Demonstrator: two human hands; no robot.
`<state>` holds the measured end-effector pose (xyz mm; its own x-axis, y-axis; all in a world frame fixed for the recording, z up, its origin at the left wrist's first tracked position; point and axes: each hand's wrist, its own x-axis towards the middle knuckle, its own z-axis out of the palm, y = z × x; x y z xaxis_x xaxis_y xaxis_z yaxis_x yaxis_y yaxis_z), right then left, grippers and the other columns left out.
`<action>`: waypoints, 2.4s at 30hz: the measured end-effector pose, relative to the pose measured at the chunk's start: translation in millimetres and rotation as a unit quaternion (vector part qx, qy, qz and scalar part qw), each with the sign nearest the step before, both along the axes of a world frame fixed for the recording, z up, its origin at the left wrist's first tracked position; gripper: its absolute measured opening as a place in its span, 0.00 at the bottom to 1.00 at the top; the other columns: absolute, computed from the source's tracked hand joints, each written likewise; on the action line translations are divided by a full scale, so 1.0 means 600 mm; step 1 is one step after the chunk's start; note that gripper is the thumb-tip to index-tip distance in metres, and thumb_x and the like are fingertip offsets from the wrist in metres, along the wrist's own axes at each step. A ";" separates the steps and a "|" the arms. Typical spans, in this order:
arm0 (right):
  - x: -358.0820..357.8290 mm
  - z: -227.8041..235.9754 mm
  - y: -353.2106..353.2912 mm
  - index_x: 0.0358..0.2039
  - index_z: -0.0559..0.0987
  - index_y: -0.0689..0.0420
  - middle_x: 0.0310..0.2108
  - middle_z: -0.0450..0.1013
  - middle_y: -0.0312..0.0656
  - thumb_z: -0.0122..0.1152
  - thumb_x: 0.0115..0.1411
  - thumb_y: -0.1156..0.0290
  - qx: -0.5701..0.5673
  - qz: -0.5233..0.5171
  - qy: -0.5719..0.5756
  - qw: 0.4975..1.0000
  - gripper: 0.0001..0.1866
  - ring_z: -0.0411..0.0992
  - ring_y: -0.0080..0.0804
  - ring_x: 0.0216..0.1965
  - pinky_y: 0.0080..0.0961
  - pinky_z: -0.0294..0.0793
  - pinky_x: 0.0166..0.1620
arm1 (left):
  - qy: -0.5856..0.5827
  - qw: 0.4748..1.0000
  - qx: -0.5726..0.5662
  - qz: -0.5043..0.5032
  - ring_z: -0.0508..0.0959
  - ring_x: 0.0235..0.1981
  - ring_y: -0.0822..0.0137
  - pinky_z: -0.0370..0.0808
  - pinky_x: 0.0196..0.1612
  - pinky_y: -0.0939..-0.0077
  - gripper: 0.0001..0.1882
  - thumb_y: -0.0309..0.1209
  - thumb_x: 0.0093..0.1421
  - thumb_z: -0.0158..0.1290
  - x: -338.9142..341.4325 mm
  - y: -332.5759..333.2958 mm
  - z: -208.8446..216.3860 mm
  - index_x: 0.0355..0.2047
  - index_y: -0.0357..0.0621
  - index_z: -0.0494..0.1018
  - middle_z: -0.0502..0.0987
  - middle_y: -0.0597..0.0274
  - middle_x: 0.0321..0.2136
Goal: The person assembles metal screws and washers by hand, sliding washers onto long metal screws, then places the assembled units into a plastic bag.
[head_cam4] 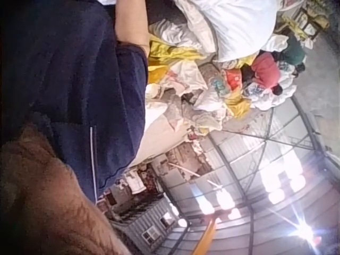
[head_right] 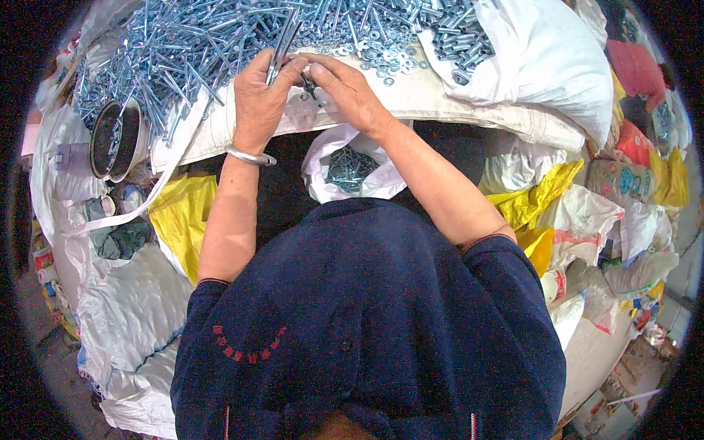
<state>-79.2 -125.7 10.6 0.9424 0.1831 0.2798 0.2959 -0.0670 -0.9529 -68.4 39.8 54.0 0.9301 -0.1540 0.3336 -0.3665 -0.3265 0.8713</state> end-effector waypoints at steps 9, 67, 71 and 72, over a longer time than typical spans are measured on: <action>-0.005 0.004 -0.001 0.49 0.76 0.64 0.36 0.77 0.43 0.33 0.71 0.48 0.023 -0.028 0.023 0.999 0.32 0.68 0.33 0.54 0.30 0.65 0.57 | -0.064 0.998 -0.017 0.018 0.74 0.21 0.68 0.70 0.26 0.72 0.13 0.35 0.57 0.61 -0.004 -0.005 -0.001 0.27 0.38 0.73 0.78 0.54 0.23; -0.001 -0.011 -0.022 0.41 0.77 0.60 0.35 0.73 0.49 0.59 0.60 0.59 -0.189 -0.062 -0.070 0.978 0.17 0.73 0.47 0.38 0.36 0.71 0.41 | -0.067 0.997 0.014 0.036 0.73 0.23 0.68 0.69 0.28 0.72 0.14 0.35 0.56 0.62 -0.017 -0.008 -0.002 0.28 0.38 0.71 0.76 0.58 0.22; -0.001 -0.013 -0.005 0.40 0.77 0.61 0.32 0.73 0.50 0.58 0.60 0.64 -0.154 -0.049 -0.146 0.976 0.14 0.73 0.51 0.35 0.39 0.71 0.39 | -0.083 0.996 -0.008 0.036 0.76 0.22 0.67 0.71 0.27 0.73 0.13 0.33 0.57 0.61 -0.011 -0.007 -0.008 0.28 0.38 0.70 0.78 0.54 0.23; -0.004 -0.012 -0.003 0.40 0.77 0.61 0.32 0.73 0.50 0.58 0.60 0.64 -0.156 -0.053 -0.147 0.975 0.14 0.73 0.51 0.35 0.39 0.71 0.39 | -0.084 0.996 -0.009 0.032 0.76 0.22 0.67 0.71 0.27 0.73 0.13 0.33 0.57 0.61 -0.010 -0.008 -0.007 0.28 0.38 0.70 0.78 0.54 0.23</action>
